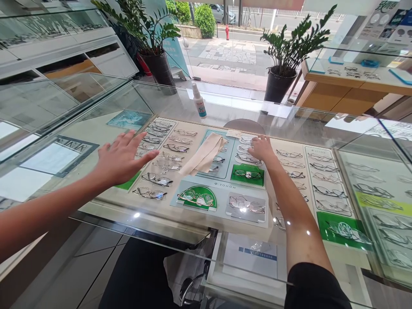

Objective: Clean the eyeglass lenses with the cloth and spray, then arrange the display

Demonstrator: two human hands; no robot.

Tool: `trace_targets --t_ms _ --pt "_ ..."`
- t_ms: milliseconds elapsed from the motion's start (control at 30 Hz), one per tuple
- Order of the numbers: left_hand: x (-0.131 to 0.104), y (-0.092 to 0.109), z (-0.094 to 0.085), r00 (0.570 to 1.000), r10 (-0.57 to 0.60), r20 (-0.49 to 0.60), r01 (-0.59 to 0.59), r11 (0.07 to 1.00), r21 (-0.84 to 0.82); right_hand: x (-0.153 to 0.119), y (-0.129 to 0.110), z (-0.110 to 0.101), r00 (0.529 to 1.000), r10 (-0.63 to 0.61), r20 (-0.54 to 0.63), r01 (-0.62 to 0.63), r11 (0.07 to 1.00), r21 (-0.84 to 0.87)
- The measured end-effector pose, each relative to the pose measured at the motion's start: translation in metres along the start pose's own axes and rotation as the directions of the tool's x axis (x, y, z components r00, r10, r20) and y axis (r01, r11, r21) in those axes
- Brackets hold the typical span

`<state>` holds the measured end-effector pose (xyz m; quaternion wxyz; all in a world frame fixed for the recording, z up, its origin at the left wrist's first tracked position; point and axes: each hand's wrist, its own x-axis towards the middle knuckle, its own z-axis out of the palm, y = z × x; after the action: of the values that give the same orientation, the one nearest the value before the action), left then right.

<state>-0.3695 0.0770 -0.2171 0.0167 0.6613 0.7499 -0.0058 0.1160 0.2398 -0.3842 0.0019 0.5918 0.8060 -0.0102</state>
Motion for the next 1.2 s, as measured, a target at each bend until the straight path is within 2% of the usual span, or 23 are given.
trace_targets --t_ms 233,633,1200 --pt "-0.001 0.002 -0.001 1.000 -0.005 0.005 0.005 1.000 0.008 -0.001 -0.001 -0.004 1.000 -0.002 0.013 0.002 1.000 -0.017" --pt "0.000 0.002 -0.002 1.000 0.001 -0.003 -0.001 1.000 -0.007 0.001 0.001 -0.012 0.996 -0.049 -0.072 0.051 0.998 0.038" --pt "-0.002 0.004 -0.004 1.000 -0.004 0.008 0.004 1.000 0.013 0.000 -0.001 -0.013 0.999 -0.037 -0.012 0.038 0.995 0.087"
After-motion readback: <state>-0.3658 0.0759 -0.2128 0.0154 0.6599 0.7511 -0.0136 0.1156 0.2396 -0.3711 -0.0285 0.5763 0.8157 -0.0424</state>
